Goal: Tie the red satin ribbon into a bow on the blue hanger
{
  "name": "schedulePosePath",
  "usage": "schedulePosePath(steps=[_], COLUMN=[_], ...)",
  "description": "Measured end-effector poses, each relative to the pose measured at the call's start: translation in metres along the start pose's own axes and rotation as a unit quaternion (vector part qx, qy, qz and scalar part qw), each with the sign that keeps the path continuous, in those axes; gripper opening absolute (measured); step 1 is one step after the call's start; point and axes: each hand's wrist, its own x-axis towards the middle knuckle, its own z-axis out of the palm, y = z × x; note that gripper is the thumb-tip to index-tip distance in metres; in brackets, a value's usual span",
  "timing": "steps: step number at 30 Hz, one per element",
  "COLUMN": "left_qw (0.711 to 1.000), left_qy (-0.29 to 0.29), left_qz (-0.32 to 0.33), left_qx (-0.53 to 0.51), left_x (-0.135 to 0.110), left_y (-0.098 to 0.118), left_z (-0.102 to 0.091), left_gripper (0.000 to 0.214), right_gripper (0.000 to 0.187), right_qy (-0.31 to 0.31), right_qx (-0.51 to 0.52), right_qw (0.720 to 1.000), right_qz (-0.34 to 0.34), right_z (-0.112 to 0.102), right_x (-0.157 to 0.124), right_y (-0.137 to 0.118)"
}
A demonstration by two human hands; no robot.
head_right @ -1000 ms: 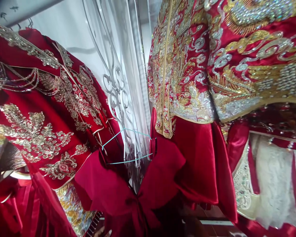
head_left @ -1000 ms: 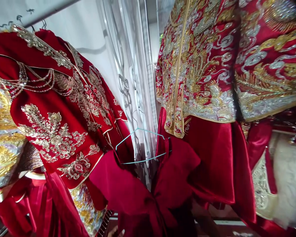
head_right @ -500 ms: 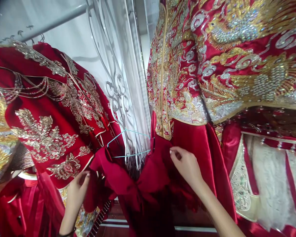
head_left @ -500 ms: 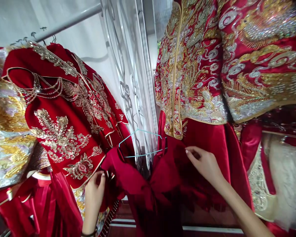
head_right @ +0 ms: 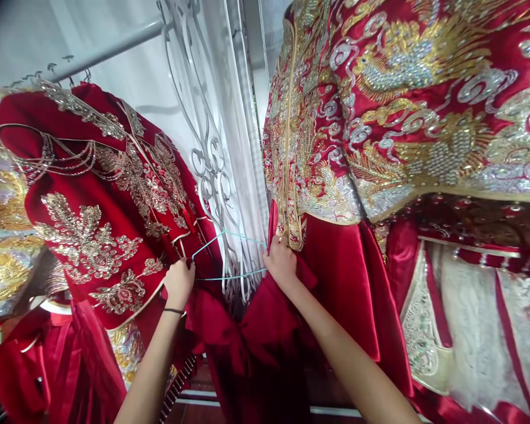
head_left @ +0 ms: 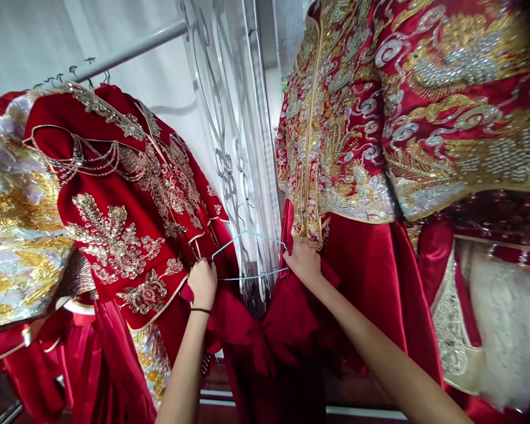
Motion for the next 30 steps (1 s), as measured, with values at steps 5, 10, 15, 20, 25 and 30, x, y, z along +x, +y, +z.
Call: schedulePosePath(steps=[5, 10, 15, 20, 25, 30], left_qw=[0.999, 0.996, 0.995, 0.994, 0.984, 0.968], left_qy=[-0.002, -0.015, -0.028, -0.104, -0.146, -0.176], left_qz=[0.027, 0.060, 0.064, 0.004, -0.042, -0.081], left_qx=[0.024, 0.060, 0.065, -0.045, -0.097, -0.158], left_x=[0.000, -0.002, 0.010, 0.040, 0.030, -0.024], left_y=[-0.010, -0.005, -0.012, -0.063, -0.112, -0.125], left_z=[-0.002, -0.003, -0.010, -0.007, 0.020, 0.067], left_gripper=[0.030, 0.031, 0.032, 0.023, 0.014, 0.007], right_gripper=[0.027, 0.022, 0.025, 0.023, 0.022, 0.019], right_qy=[-0.059, -0.060, -0.060, -0.110, -0.254, -0.283], right_qx=[0.012, -0.032, -0.053, 0.037, 0.182, 0.134], right_qw=[0.996, 0.995, 0.993, 0.988, 0.950, 0.949], right_qz=[-0.063, -0.073, -0.092, -0.106, -0.006, 0.032], right_z=[-0.010, -0.017, -0.021, -0.032, -0.013, 0.045], right_x=[0.007, 0.005, 0.015, 0.044, 0.041, -0.014], right_y=[0.012, 0.013, 0.013, 0.041, 0.083, 0.114])
